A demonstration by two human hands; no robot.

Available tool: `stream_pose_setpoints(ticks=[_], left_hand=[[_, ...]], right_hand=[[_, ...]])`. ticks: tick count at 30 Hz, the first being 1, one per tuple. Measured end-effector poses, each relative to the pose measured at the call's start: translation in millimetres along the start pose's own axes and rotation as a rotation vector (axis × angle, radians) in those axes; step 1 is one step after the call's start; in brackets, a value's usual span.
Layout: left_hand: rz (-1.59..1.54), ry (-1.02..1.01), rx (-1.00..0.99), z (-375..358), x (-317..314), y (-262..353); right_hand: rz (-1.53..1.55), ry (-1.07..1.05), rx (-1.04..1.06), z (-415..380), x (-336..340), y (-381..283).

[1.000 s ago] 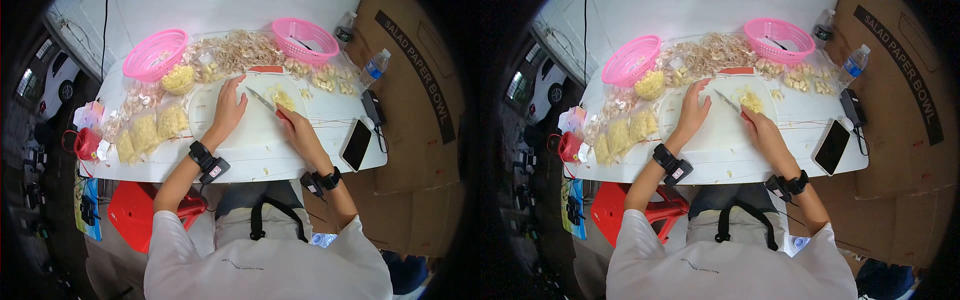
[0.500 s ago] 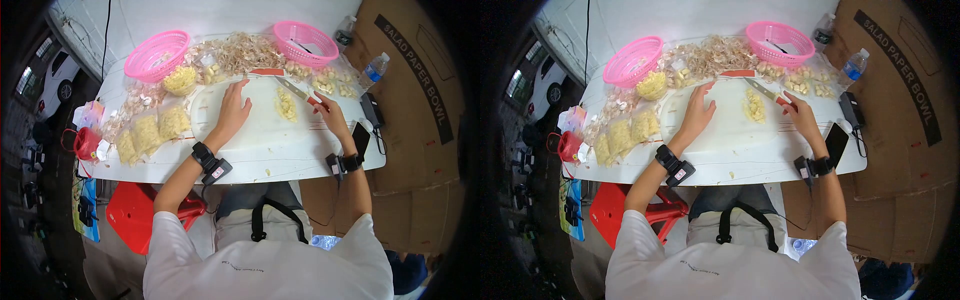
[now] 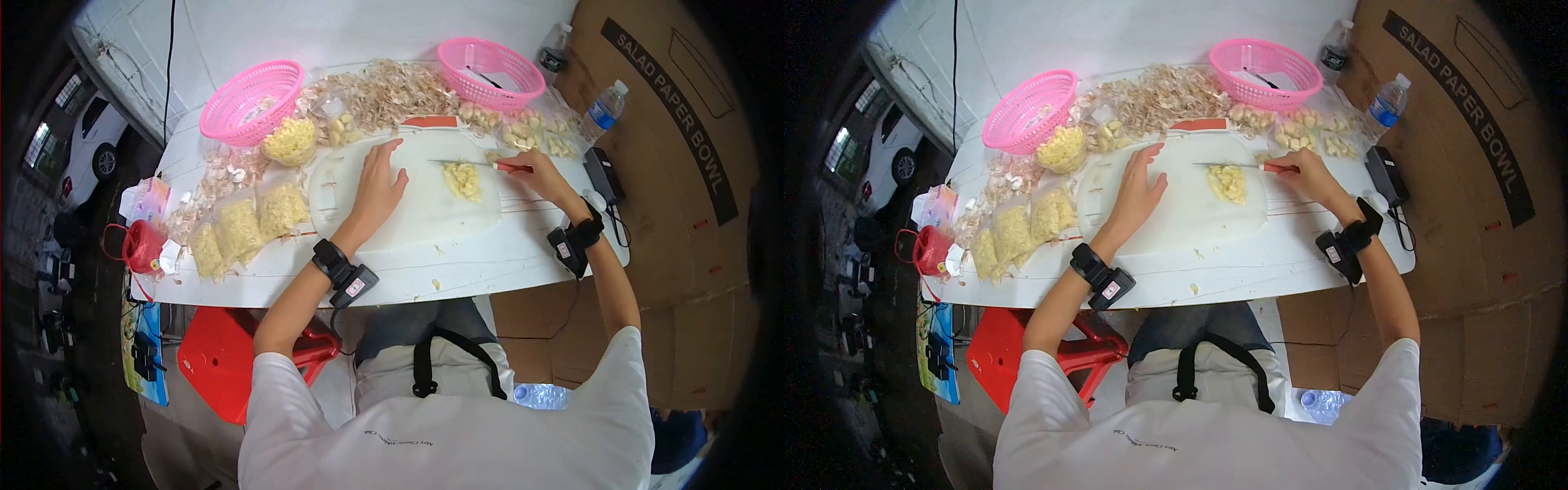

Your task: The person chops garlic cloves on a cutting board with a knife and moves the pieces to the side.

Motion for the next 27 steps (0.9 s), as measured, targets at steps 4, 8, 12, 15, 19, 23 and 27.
stream_pose_setpoints(ticks=[4,8,12,15,19,23,27], left_hand=[[-0.016,-0.001,-0.002,0.1,-0.3,0.6],[-0.019,0.002,-0.011,0.3,-0.5,-0.4],[-0.026,-0.013,-0.008,0.2,-3.7,-2.6],[-0.04,-0.006,-0.002,1.0,-2.9,-3.0],[-0.002,0.017,-0.022,0.2,-0.9,-4.4],[0.036,0.012,-0.02,1.1,-2.6,-6.3],[0.03,0.023,-0.02,1.1,0.0,-5.4]], right_hand=[[0.144,-0.031,0.0,-6.3,3.3,13.1],[0.185,0.088,0.032,-7.8,6.4,12.2],[0.093,0.191,0.009,-6.0,3.2,11.8],[0.006,0.174,-0.039,-7.5,-0.1,17.1],[-0.08,0.138,-0.02,-27.1,-5.0,2.5],[-0.19,0.16,-0.067,-54.4,-4.5,-14.2],[0.133,0.198,-0.071,-68.8,4.9,-0.3]])
Point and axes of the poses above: each hand's wrist, its own z-axis towards the middle knuckle, its own x-axis out of the back of the hand, y = z × x, the point moved 10 cm from there along z, towards the middle knuckle, and after that the axes turned 5 degrees about -y, right-handed, at the moved point
